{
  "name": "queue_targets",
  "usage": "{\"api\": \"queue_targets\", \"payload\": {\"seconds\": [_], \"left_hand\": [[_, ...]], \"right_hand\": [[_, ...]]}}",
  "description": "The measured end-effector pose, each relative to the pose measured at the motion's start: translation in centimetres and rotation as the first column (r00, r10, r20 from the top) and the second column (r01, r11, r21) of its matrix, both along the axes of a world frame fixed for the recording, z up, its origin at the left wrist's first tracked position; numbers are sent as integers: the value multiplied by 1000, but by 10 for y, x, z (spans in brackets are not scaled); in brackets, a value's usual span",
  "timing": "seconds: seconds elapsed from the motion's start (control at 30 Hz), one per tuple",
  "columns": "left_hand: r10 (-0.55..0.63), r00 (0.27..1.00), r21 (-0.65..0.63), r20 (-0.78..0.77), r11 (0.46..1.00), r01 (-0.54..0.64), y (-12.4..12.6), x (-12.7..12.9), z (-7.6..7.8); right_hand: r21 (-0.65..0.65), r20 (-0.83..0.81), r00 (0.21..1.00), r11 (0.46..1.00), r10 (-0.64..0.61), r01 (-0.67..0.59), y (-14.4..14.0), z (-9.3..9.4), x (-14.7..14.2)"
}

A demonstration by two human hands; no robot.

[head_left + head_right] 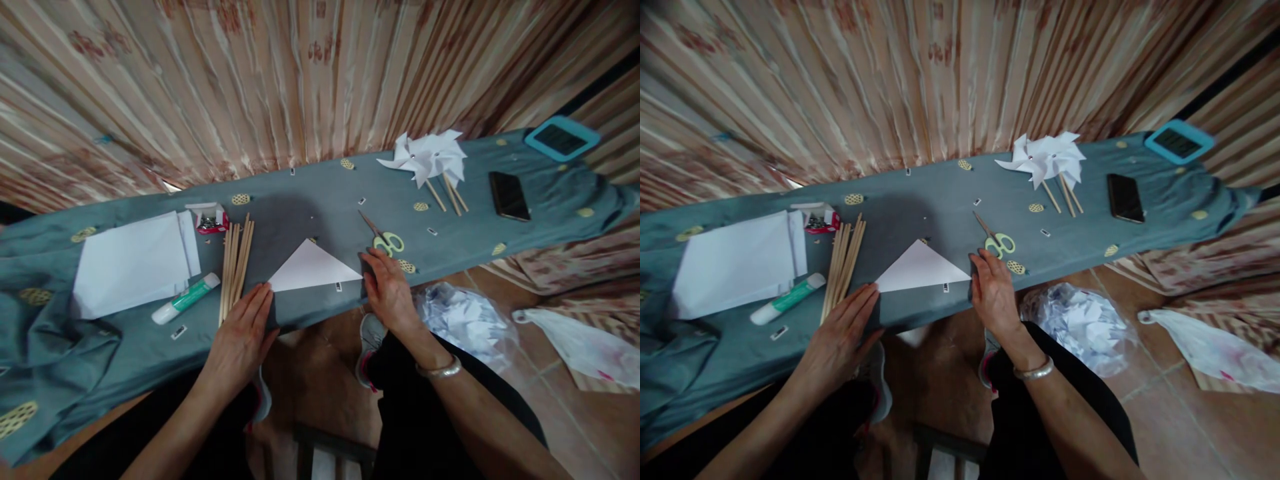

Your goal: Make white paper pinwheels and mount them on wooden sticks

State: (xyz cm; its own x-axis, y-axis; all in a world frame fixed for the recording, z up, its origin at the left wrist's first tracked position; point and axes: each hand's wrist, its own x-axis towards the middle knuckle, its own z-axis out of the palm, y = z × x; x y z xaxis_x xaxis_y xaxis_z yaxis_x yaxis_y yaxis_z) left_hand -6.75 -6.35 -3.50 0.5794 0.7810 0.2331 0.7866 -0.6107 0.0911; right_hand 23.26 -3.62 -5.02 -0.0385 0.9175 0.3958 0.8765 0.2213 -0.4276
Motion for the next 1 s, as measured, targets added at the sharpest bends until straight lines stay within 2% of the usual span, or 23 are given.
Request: {"api": "queue_targets", "payload": {"seconds": [0.27, 0.43, 0.6, 0.7, 0.8, 0.9, 0.97, 1.0], "left_hand": [[11, 1000, 34, 30, 999, -12, 5, 0, 2], [57, 992, 20, 117, 998, -60, 5, 4, 4], [114, 978, -30, 175, 993, -110, 8, 8, 3], [141, 965, -4, 223, 990, -143, 12, 11, 8], [158, 948, 45, 275, 983, -177, 15, 18, 17], [132, 942, 117, 307, 977, -175, 16, 29, 26], [97, 947, 181, 305, 971, -157, 15, 39, 29], [79, 953, 206, 292, 968, -143, 14, 44, 30]], "right_hand": [[-8, -2, 999, 999, 40, -40, 2, 5, -17], [-19, 9, 997, 997, 72, -72, 6, 3, -25], [-9, -176, 982, 997, 72, -74, 7, 5, -30], [-3, -327, 944, 999, 44, -48, 11, 10, -26], [16, -420, 907, 999, -23, 32, 19, 20, -13], [113, -319, 946, 988, -64, 105, 21, 31, -5], [205, -134, 990, 977, -34, 61, 15, 36, -11], [234, -34, 999, 972, 8, 0, 10, 37, -17]]}}
